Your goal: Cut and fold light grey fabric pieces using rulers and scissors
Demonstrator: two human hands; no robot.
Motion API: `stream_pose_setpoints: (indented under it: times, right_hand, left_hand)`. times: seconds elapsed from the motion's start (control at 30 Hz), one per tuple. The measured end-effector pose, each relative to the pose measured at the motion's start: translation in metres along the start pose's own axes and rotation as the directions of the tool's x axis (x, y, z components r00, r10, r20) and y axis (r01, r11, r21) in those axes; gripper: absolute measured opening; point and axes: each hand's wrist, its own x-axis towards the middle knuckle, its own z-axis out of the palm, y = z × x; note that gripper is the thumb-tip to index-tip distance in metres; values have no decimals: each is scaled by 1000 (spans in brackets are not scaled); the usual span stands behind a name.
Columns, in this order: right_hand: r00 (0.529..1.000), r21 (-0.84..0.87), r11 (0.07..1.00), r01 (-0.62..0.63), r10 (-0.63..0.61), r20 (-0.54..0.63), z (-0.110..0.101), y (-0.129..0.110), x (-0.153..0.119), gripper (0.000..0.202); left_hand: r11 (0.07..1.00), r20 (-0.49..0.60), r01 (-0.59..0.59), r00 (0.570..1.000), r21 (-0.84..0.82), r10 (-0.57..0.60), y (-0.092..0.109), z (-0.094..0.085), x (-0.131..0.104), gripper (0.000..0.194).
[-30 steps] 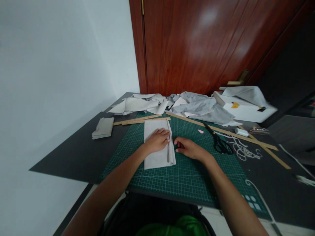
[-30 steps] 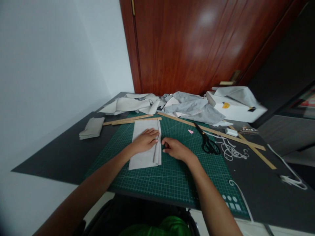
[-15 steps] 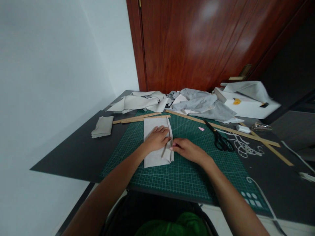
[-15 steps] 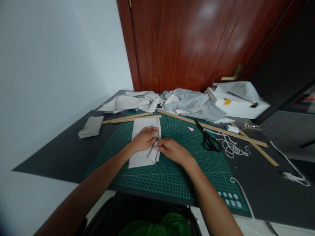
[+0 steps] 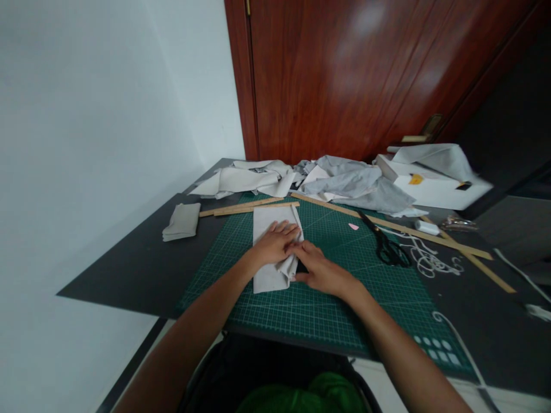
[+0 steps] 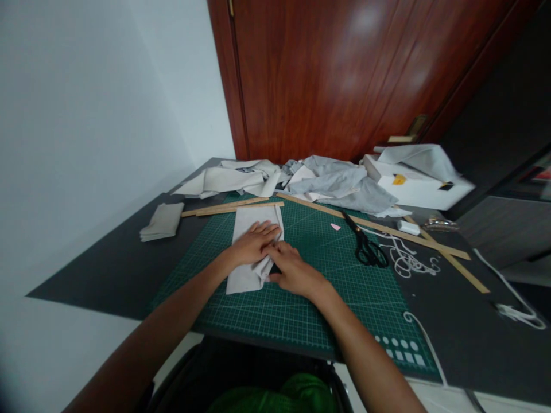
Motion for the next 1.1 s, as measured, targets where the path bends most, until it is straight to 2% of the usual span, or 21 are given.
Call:
stream_pose_setpoints:
  times: [0.13,0.27,0.43,0.63,0.8,0.9,1.1]
  right_hand:
    - [982,-152,981,120,-140,-127,-1,1,3,38]
    - [969,-129,976,173,-192,-154,-3,4,6,31]
    - [981,-47,984,174,-178,-80,-1,4,9,39]
    - [993,2,993,114,-114,-7,-2,10,5,55]
    - [998,-8,1000,22,-21,59,-10,19,0,36]
    - [999,-25,999,28,-27,22,-15,21,-2,24]
    - [995,56,994,91,-89,-47,-11,19,-2,19]
  left_hand:
    - [1000,29,6,1000,-10,-6,2,-2,2,55]
    - [1000,29,-3,1000,-4,3,2,-1,2,52]
    - [1000,1,-21,1000,-18,21,-1,2,1,58]
    - [999,-17,-40,999,-30,40,-1,0,1,51]
    - [995,-82,-56,995,-81,50,-5,2,3,41]
    - [995,-109,-69,992,-79,60,-7,4,3,41]
    - [996,-84,-61,995,-62,56,-7,4,2,44]
